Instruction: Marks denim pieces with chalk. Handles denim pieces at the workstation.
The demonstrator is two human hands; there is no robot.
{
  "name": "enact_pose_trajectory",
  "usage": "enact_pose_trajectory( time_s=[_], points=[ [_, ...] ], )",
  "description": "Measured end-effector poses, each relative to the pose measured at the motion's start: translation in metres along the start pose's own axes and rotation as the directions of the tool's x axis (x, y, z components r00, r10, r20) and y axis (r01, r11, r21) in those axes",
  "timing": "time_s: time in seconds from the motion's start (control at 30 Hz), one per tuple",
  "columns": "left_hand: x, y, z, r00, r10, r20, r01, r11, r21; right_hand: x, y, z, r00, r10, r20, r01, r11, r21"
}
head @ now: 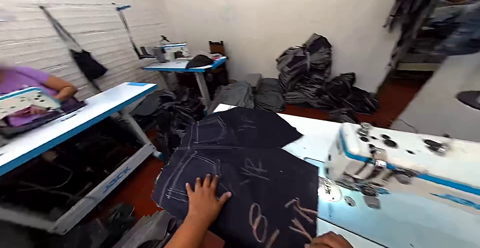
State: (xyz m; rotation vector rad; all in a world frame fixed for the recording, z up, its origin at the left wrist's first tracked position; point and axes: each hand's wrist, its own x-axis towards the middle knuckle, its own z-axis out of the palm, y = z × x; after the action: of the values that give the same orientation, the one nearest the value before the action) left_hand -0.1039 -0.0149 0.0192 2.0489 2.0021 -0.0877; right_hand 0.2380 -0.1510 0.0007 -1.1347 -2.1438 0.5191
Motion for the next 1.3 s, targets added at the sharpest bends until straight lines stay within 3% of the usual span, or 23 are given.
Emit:
enact_pose_trajectory(
  time_s=[0.07,0.1,0.17,0.23,0.27,0.33,0.43,0.5,0.57,0.63,0.7,0.77,0.8,0.83,0.9,0.97,1.03,1.1,1.2,1.3],
  points=[
    [-0.002,-0.016,-0.018,0.997,0.050,-0.055,-0.056,0.992,-0.112,0.057,0.002,0.001,0.999,-0.019,0.035,0.019,1.000,0.014],
    [0.007,-0.035,-0.028,0.988,0.037,-0.151,-0.069,0.975,-0.212,0.090,0.010,0.003,0.999,-0.022,0.029,0.022,0.999,-0.024],
    [0.034,-0.086,-0.042,0.945,-0.161,-0.284,0.041,0.922,-0.385,0.157,0.028,0.008,0.997,0.047,0.067,-0.036,0.987,-0.155],
    [0.059,-0.136,-0.043,0.897,-0.413,-0.159,0.294,0.825,-0.483,0.215,0.040,0.014,0.954,0.252,0.163,-0.195,0.933,-0.301],
    [0.068,-0.153,-0.039,0.878,-0.474,-0.066,0.388,0.786,-0.482,0.236,0.047,0.019,0.909,0.377,0.177,-0.288,0.876,-0.386],
    [0.073,-0.166,-0.034,0.874,-0.486,0.009,0.439,0.780,-0.446,0.260,0.059,0.030,0.769,0.616,0.168,-0.451,0.711,-0.540],
    [0.068,-0.161,-0.028,0.909,-0.396,-0.131,0.300,0.839,-0.454,0.277,0.060,0.040,0.552,0.819,0.155,-0.574,0.508,-0.642],
    [0.067,-0.154,-0.028,0.917,-0.372,-0.141,0.271,0.843,-0.465,0.284,0.052,0.040,0.458,0.865,0.207,-0.591,0.470,-0.656],
    [0.065,-0.152,-0.034,0.909,-0.407,-0.091,0.324,0.825,-0.462,0.284,0.043,0.040,0.427,0.851,0.306,-0.592,0.518,-0.617],
    [0.058,-0.157,-0.041,0.900,-0.428,-0.080,0.338,0.802,-0.492,0.275,0.040,0.041,0.537,0.746,0.393,-0.614,0.665,-0.425],
    [0.051,-0.170,-0.052,0.896,-0.410,-0.169,0.192,0.702,-0.686,0.270,0.036,0.032,0.724,0.597,0.347,-0.598,0.793,-0.117],
    [0.040,-0.181,-0.069,0.829,-0.465,-0.310,-0.095,0.429,-0.898,0.273,0.022,0.017,0.880,0.469,0.073,-0.475,0.869,0.139],
    [0.031,-0.185,-0.086,0.792,-0.497,-0.354,-0.215,0.317,-0.924,0.279,0.007,0.006,0.905,0.420,-0.069,-0.399,0.894,0.203],
    [0.019,-0.188,-0.107,0.758,-0.502,-0.416,-0.315,0.276,-0.908,0.286,-0.011,-0.005,0.914,0.365,-0.177,-0.325,0.920,0.218],
    [-0.007,-0.195,-0.155,0.702,-0.392,-0.595,-0.466,0.380,-0.799,0.298,-0.048,-0.030,0.931,0.221,-0.292,-0.170,0.967,0.191],
    [-0.043,-0.195,-0.207,0.668,-0.192,-0.719,-0.540,0.540,-0.646,0.302,-0.083,-0.054,0.938,0.118,-0.325,-0.043,0.973,0.229],
    [-0.079,-0.187,-0.255,0.605,-0.056,-0.794,-0.499,0.751,-0.433,0.296,-0.110,-0.072,0.942,0.109,-0.319,0.011,0.936,0.351],
    [-0.111,-0.175,-0.293,0.528,0.038,-0.848,-0.362,0.914,-0.185,0.285,-0.125,-0.083,0.958,0.122,-0.258,0.001,0.904,0.428],
    [-0.145,-0.158,-0.325,0.384,0.258,-0.887,-0.145,0.965,0.218,0.264,-0.138,-0.081,0.997,0.076,-0.010,-0.071,0.964,0.257],
    [-0.177,-0.143,-0.345,0.292,0.418,-0.860,-0.034,0.903,0.427,0.244,-0.166,-0.058,0.947,0.038,0.319,-0.055,0.997,0.046]
  ],
)
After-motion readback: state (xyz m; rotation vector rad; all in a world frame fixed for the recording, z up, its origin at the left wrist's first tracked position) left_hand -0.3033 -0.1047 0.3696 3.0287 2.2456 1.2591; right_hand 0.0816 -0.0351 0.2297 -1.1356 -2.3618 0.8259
